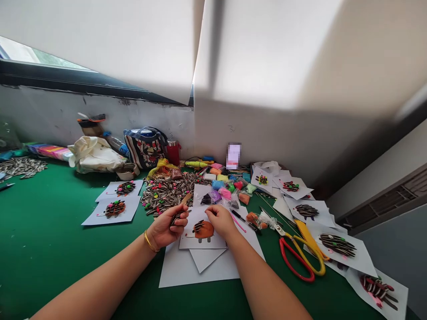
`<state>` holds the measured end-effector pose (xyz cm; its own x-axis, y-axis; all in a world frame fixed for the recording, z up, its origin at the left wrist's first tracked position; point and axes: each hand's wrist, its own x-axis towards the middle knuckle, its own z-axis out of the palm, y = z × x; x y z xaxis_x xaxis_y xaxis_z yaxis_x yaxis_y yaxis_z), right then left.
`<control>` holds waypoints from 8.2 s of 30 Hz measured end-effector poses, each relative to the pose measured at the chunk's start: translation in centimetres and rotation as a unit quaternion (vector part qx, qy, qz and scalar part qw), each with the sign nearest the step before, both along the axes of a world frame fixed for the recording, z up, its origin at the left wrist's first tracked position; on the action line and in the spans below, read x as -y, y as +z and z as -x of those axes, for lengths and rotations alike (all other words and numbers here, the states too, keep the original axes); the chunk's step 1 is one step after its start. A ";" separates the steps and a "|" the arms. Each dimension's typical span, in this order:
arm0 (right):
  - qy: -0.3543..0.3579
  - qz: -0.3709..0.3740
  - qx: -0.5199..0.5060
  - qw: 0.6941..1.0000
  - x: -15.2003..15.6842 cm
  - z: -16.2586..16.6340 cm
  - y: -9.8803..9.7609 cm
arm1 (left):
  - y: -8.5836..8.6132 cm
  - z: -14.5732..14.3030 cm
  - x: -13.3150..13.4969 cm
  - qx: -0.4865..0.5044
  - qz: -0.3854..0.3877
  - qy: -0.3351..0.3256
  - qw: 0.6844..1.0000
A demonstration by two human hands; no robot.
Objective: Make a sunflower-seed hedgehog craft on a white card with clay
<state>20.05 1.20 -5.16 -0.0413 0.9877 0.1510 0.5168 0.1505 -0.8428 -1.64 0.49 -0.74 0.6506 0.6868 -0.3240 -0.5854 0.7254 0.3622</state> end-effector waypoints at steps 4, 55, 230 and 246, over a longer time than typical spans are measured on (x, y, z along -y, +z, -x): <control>0.011 0.000 0.002 1.000 0.2 -0.2 0.3 | 0.2 -0.2 0.0 -0.013 0.007 -0.001 1.000; 0.318 -0.013 0.047 0.947 5.3 1.3 5.5 | 0.4 -1.6 1.4 -0.173 -0.106 -0.008 0.979; 0.034 -0.014 0.114 0.993 2.1 -0.4 0.1 | -1.3 -1.7 -1.4 -0.394 -0.248 0.055 0.884; 0.061 -0.008 0.179 0.982 1.7 -0.2 0.6 | -1.7 -1.6 -1.5 -0.385 -0.258 0.055 0.885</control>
